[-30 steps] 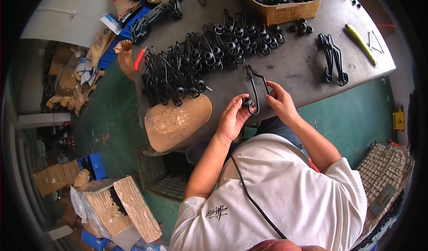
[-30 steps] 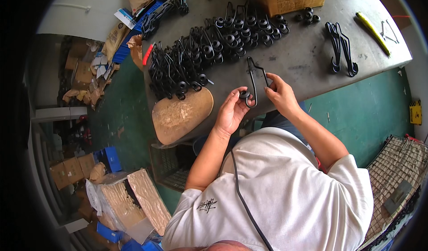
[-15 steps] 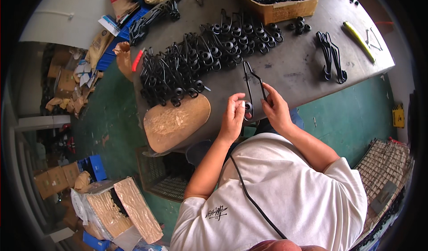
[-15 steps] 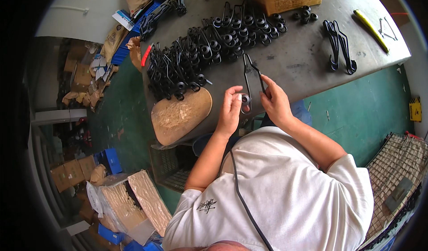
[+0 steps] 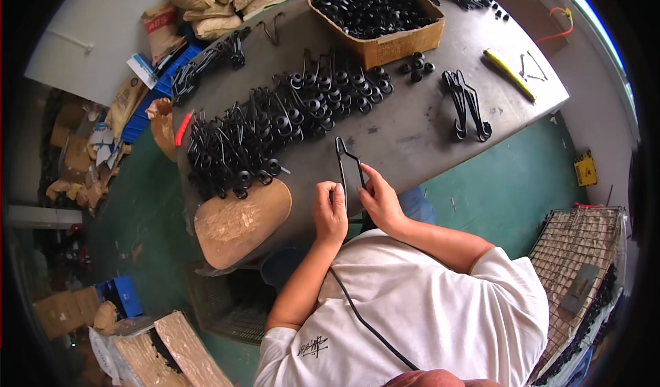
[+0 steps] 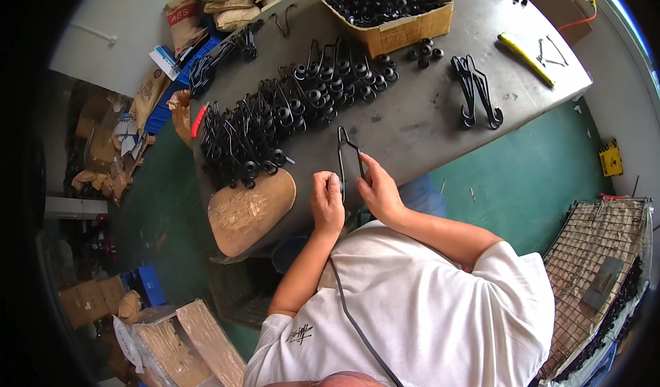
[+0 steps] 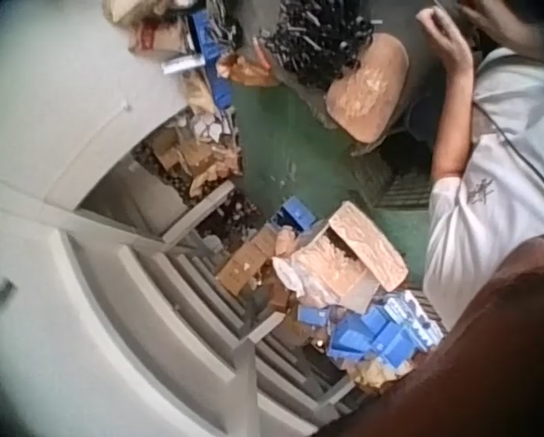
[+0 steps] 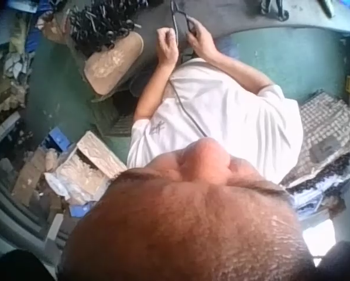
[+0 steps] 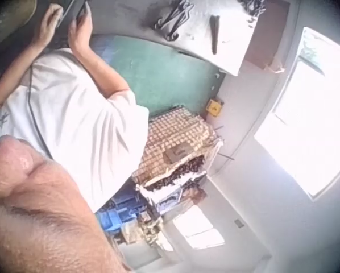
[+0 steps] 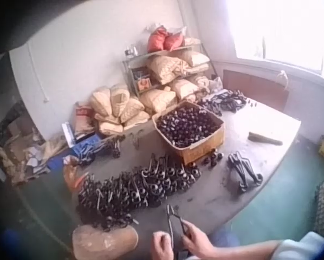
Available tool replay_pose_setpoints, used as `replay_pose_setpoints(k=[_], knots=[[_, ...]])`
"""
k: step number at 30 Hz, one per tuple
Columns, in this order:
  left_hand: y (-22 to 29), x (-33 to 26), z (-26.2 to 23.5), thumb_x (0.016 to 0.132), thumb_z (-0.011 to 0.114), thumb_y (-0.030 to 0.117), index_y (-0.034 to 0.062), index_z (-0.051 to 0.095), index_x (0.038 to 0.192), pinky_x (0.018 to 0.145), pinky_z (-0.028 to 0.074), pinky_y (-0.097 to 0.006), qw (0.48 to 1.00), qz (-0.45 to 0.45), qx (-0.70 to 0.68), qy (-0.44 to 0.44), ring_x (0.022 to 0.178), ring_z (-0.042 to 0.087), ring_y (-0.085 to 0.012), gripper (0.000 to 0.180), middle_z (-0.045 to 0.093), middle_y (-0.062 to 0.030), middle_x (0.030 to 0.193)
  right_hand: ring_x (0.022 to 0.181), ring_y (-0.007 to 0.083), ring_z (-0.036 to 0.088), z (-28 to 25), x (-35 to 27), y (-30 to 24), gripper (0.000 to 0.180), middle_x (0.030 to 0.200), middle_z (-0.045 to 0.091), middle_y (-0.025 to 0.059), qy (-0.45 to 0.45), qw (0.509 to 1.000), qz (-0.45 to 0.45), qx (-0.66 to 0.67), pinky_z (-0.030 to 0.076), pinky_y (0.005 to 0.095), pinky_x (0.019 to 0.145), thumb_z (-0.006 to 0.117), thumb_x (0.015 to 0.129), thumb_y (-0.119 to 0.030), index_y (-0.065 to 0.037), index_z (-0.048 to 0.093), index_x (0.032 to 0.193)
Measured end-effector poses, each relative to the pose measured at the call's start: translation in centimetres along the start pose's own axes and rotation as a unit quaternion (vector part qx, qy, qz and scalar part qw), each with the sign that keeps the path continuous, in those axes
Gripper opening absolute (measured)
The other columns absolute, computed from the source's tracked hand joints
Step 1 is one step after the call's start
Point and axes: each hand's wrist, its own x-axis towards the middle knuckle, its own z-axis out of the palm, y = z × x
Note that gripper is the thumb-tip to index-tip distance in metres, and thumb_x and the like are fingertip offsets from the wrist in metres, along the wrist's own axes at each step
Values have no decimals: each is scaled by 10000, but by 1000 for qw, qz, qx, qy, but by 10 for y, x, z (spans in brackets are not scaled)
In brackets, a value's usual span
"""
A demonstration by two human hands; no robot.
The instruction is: Assembling black rubber grommets onto metal hooks at a manufacturing workbench.
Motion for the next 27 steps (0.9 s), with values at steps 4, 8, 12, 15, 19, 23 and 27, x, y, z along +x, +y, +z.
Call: replay_pose_setpoints(k=[4,8,12,15,19,23,27], knots=[[-15,9,-1,1004,564,206,57,522,906,528,418,-310,996,80,37,4,567,486,-135,182,534,-33,713,682,169,484,-6,4,-2,511,746,471,55,-26,998,-17,-61,450,309,647,646,872,-55,-66,496,1361],[-34,12,-10,954,632,196,54,542,887,634,441,-374,986,111,121,28,642,556,-241,180,598,-77,755,853,354,563,-50,90,20,426,900,572,148,151,908,-260,-290,478,447,745,685,825,-120,-90,550,1228],[-41,10,-21,883,700,184,66,557,884,751,441,-432,953,194,231,37,762,594,-316,185,632,-94,812,1069,347,565,-125,208,37,419,1119,590,153,363,819,-187,-404,466,464,844,651,892,-338,-90,554,1216],[-37,14,-24,859,720,205,70,569,928,789,456,-433,922,237,300,59,850,605,-315,214,634,-109,924,1077,349,590,-155,249,36,462,1143,595,157,279,828,2,-485,490,458,874,639,890,-409,-80,583,1209],[-27,14,-15,826,746,278,57,563,1148,851,464,-431,916,240,315,54,1013,596,-331,431,615,-132,1096,1020,355,616,-164,254,46,395,1098,611,165,226,841,-65,-487,510,443,862,664,880,-344,-64,599,1152],[-9,22,3,759,788,357,37,417,1356,857,463,-435,922,152,356,-1,965,613,-316,773,634,-134,1052,933,319,630,-129,207,55,333,1007,624,149,220,877,-188,-383,507,416,810,692,865,-220,-50,583,1130],[-22,34,13,747,784,324,23,407,1347,819,481,-436,940,38,337,-42,925,621,-320,771,633,-130,999,815,148,568,-88,122,39,314,901,601,52,99,993,-57,32,467,286,742,665,909,-200,-39,567,1159]])
